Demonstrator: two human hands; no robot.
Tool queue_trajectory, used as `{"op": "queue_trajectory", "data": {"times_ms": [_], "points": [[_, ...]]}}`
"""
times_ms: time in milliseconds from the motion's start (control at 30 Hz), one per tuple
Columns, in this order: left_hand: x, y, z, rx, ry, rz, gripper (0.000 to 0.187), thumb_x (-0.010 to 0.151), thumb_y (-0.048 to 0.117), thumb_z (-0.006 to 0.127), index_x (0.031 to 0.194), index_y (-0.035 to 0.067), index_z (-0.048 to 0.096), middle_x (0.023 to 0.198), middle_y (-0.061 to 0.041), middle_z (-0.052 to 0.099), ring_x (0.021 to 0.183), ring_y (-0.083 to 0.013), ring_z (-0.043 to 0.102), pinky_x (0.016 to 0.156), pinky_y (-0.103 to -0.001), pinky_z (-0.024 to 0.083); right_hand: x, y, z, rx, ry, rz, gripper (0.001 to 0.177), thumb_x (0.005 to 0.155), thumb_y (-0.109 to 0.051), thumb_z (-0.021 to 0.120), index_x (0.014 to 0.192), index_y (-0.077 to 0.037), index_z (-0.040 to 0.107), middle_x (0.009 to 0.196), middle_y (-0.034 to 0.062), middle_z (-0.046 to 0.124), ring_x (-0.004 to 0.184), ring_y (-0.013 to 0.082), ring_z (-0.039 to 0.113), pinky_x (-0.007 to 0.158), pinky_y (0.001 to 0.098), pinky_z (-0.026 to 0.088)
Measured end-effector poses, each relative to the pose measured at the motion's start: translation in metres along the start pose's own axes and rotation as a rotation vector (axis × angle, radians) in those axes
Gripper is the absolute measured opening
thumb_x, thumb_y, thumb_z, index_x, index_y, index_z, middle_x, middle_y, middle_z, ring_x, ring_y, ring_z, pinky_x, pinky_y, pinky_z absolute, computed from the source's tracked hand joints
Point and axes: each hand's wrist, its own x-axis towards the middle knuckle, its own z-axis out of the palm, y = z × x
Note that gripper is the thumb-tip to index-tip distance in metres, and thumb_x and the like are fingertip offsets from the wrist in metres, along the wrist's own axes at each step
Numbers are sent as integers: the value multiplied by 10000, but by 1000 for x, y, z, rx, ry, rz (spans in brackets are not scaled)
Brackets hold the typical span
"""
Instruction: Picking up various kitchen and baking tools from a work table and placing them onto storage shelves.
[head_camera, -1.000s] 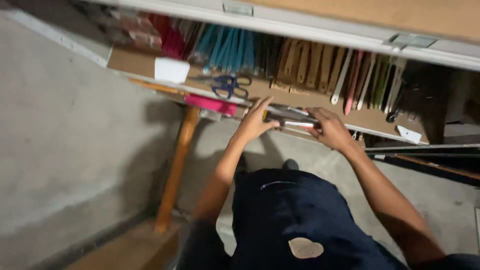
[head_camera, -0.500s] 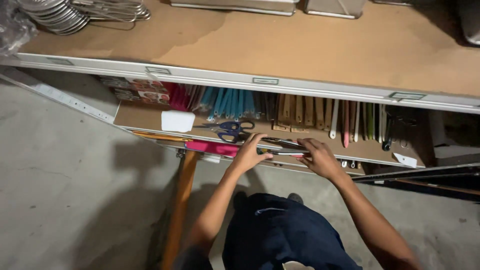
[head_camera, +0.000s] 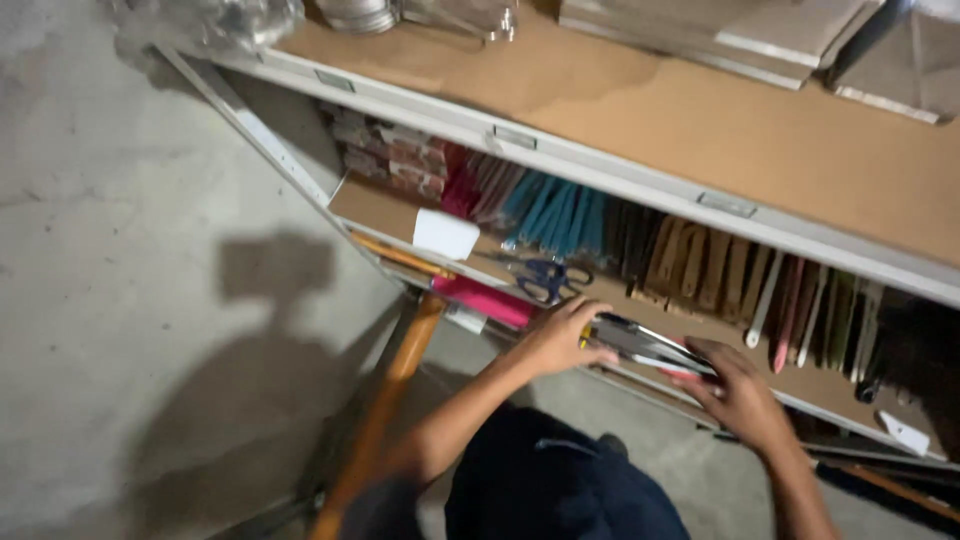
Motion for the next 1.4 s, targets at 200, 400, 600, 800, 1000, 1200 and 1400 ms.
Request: {"op": "queue_trajectory", "data": {"times_ms": [200, 400, 600, 800, 1000, 1200, 1400], "points": [[2, 105, -114, 225, 172, 496, 740, 877, 549, 677, 1393, 57, 483, 1305, -158, 629, 1077, -256, 670, 917, -357, 611, 3, -109, -142, -43, 182, -298, 661, 650, -113, 853, 1267, 19, 656, 1176, 193, 742, 870, 271, 758, 736, 344, 658], [68, 129, -196, 488, 512, 677, 726, 970, 681, 672, 1474, 189, 494, 1340, -82, 518, 1171, -217, 585, 1053, -400, 572, 65, -155, -209, 593, 197, -140, 476, 1016, -32, 581, 1445, 160, 513, 1314, 303, 599, 921, 315, 617, 773, 363, 530], [111, 125, -215, 568, 492, 457, 618, 1006, 519, 729, 1476, 191, 498, 1475, -63, 601, 1187, -272, 727, 983, -412, 597, 104, -169, -242, -446, 378, -488, 514, 982, -24, 815, 1442, 161, 677, 1351, 324, 677, 974, 390, 696, 889, 442, 593], [100, 133, -212, 631, 460, 388, 412, 989, 336, 676, 1379, 207, 635, 1445, 1, 613, 1028, -254, 755, 863, -375, 599, 109, -178, -238, -258, 262, -295, 518, 1019, -105, 690, 1511, 33, 612, 1261, 223, 684, 728, 327, 619, 626, 432, 488], [88, 145, -220, 578, 387, 471, 357, 1026, 245, 670, 1362, 127, 693, 1408, -84, 650, 1137, -305, 680, 913, -413, 529, 110, -177, -234, -246, 360, -443, 443, 1008, -191, 703, 1409, -11, 646, 1327, 223, 679, 693, 327, 634, 626, 436, 508], [88, 137, -227, 620, 428, 542, 344, 1009, 98, 719, 1339, -1, 733, 1354, -200, 697, 1177, -362, 657, 963, -455, 504, 87, -161, -223, -367, 588, -482, 563, 1052, -370, 690, 1480, -37, 538, 1495, 212, 525, 1369, 395, 509, 1143, 514, 384], [57, 165, -193, 587, 592, 750, 479, 970, -94, 800, 1398, -112, 587, 1367, -307, 591, 1335, -471, 499, 1132, -572, 389, -74, -138, -193, -175, 799, -436, 496, 1049, -210, 695, 1480, -48, 510, 1568, 157, 456, 1482, 363, 457, 1245, 501, 419]]}}
